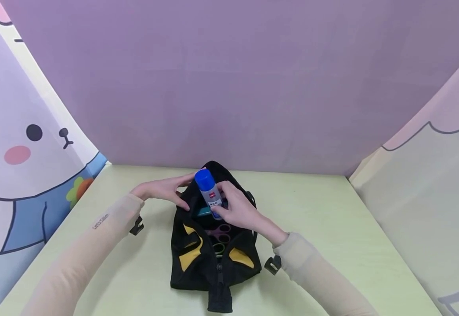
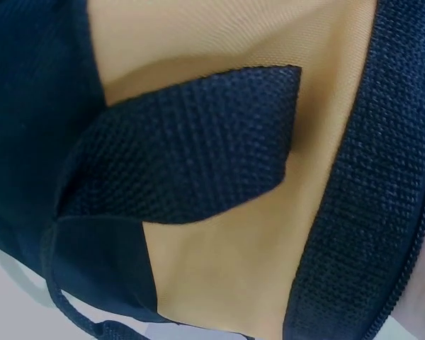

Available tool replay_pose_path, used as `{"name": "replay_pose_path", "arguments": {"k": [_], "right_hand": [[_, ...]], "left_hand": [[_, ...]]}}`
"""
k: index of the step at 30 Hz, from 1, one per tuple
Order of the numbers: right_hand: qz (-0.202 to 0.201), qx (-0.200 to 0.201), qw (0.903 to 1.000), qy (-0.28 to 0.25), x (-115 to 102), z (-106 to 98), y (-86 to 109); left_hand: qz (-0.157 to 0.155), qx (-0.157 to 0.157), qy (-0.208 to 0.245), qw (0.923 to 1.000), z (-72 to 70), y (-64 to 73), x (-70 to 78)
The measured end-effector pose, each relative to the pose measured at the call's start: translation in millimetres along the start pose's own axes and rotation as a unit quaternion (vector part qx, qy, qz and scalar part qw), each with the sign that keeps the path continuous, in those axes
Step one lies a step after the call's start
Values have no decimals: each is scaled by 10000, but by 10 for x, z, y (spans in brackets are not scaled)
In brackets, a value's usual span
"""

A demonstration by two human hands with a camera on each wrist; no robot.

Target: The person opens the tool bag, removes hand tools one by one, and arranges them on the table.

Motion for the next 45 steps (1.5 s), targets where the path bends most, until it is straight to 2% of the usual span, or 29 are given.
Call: {"name": "replay_pose_path", "arguments": {"k": [7,13,25,30,36,45], "right_hand": [[45,224,9997,-119,-33,-50,18],[125,333,9990,-256,-89,-137,24],[21,505,9977,-448,-140,-227,9],[110,617,9971,-430,-139,-285,11],[175,715,9966,-371,-136,-383,34],[375,877,9938,-571,-104,-528,93]], "left_hand": [[14,-18,161,9999,26,28,-36],[88,-18,104,9999,24,31,-57],[89,53,80,9999,-27,61,-64],[32,9,101,9999,-39,70,-85],[105,71,25,9999,-41,75,-95],[28,47,56,10000,-38,66,-98]]}}
Point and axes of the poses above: each hand's wrist, its own y-axis away from the middle knuckle, its own z-axis out of the palm, x = y × z, the point moved 2 cm from there along -y, towards the middle knuckle, and after that the axes turned 5 degrees about -x, right-handed, at the moved point
